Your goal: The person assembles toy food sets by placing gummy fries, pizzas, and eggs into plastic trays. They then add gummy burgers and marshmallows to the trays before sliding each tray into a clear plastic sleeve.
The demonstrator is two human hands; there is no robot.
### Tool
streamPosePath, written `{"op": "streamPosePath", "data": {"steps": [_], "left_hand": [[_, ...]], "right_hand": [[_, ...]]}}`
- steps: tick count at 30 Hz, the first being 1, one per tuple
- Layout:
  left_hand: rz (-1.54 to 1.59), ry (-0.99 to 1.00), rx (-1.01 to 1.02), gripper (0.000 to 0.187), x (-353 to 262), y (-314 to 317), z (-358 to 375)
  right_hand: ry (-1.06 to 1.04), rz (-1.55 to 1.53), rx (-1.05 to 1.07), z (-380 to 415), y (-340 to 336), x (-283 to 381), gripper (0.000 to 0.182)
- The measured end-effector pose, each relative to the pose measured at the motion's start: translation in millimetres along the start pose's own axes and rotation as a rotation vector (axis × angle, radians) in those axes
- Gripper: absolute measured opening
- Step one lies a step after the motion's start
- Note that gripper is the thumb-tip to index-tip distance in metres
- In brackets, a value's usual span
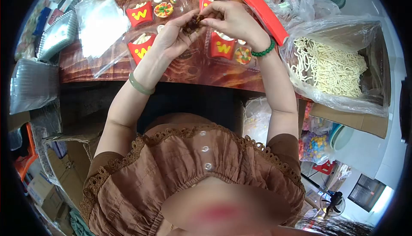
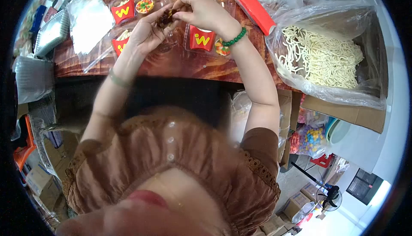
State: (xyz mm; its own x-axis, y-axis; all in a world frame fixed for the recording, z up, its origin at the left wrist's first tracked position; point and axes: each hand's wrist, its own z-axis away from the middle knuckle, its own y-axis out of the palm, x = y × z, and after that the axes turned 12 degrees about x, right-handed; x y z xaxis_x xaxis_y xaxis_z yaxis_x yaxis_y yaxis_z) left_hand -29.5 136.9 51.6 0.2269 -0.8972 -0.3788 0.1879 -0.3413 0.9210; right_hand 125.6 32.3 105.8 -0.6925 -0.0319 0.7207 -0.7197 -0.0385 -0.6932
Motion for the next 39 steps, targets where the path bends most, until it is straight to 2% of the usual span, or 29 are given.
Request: {"op": "streamPosePath", "data": {"steps": [2, 4, 6, 7, 9, 10, 13, 14, 17, 20, 21, 24, 26, 28, 29, 30, 33, 37, 39], "left_hand": [[0.005, -0.001, -0.005, 0.026, 7, 0, 5], [0.01, -0.011, -0.015, 0.025, 12, -3, 17], [0.219, -0.095, 0.086, 0.025, 8, -12, 20], [0.26, -0.09, 0.093, 0.026, 10, -16, 21], [0.3, -0.104, 0.144, 0.027, 14, -23, 27], [0.305, -0.108, 0.091, 0.029, 15, -23, 30], [0.276, -0.132, 0.112, 0.031, 9, -24, 50], [0.18, -0.115, 0.018, 0.033, 7, -25, 60], [0.103, -0.123, -0.079, 0.033, 5, -35, 88], [0.055, -0.112, -0.152, 0.034, 4, -37, 101], [0.031, -0.113, -0.174, 0.034, 4, -40, 104], [-0.008, -0.08, -0.214, 0.034, 2, -44, 106], [-0.012, -0.08, -0.206, 0.034, -2, -48, 107], [-0.015, -0.082, -0.196, 0.035, -6, -49, 108], [-0.021, -0.092, -0.194, 0.035, -7, -47, 108], [-0.028, -0.103, -0.191, 0.035, -9, -46, 109], [-0.023, -0.121, -0.133, 0.035, -11, -50, 108], [-0.022, -0.122, -0.137, 0.036, -9, -52, 108], [-0.016, -0.124, -0.133, 0.036, -9, -53, 107]], "right_hand": [[0.013, 0.108, 0.0, 4, 2, 2, 0.017], [0.029, -0.021, -0.019, 14, 6, 14, 0.016], [0.029, -0.013, -0.031, 23, 3, 29, 0.016], [-0.006, -0.199, -0.069, 19, 8, 19, 0.016], [0.078, -0.433, 0.017, 26, -3, 25, 0.017], [0.098, -0.505, 0.084, 27, -6, 20, 0.018], [0.105, -0.53, 0.162, 25, -6, 5, 0.018], [0.105, -0.534, 0.168, 20, -5, 0, 0.018], [0.162, -0.196, 0.308, 3, 7, -17, 0.02], [0.199, -0.174, 0.425, -19, 25, -28, 0.021], [0.288, -0.168, 0.469, -26, 27, -18, 0.021], [0.257, -0.064, 0.532, -42, 38, -20, 0.022], [0.262, -0.119, 0.553, -47, 45, -18, 0.022], [0.206, 0.08, 0.454, -46, 51, -10, 0.021], [0.081, 0.206, 0.339, -44, 56, -11, 0.018], [0.081, 0.204, 0.346, -41, 59, -14, 0.018], [-0.102, 0.22, 0.281, -33, 62, -20, 0.015], [-0.193, 0.138, 0.189, -24, 67, -21, 0.019], [-0.234, 0.316, 0.269, -22, 67, -22, 0.021]]}}
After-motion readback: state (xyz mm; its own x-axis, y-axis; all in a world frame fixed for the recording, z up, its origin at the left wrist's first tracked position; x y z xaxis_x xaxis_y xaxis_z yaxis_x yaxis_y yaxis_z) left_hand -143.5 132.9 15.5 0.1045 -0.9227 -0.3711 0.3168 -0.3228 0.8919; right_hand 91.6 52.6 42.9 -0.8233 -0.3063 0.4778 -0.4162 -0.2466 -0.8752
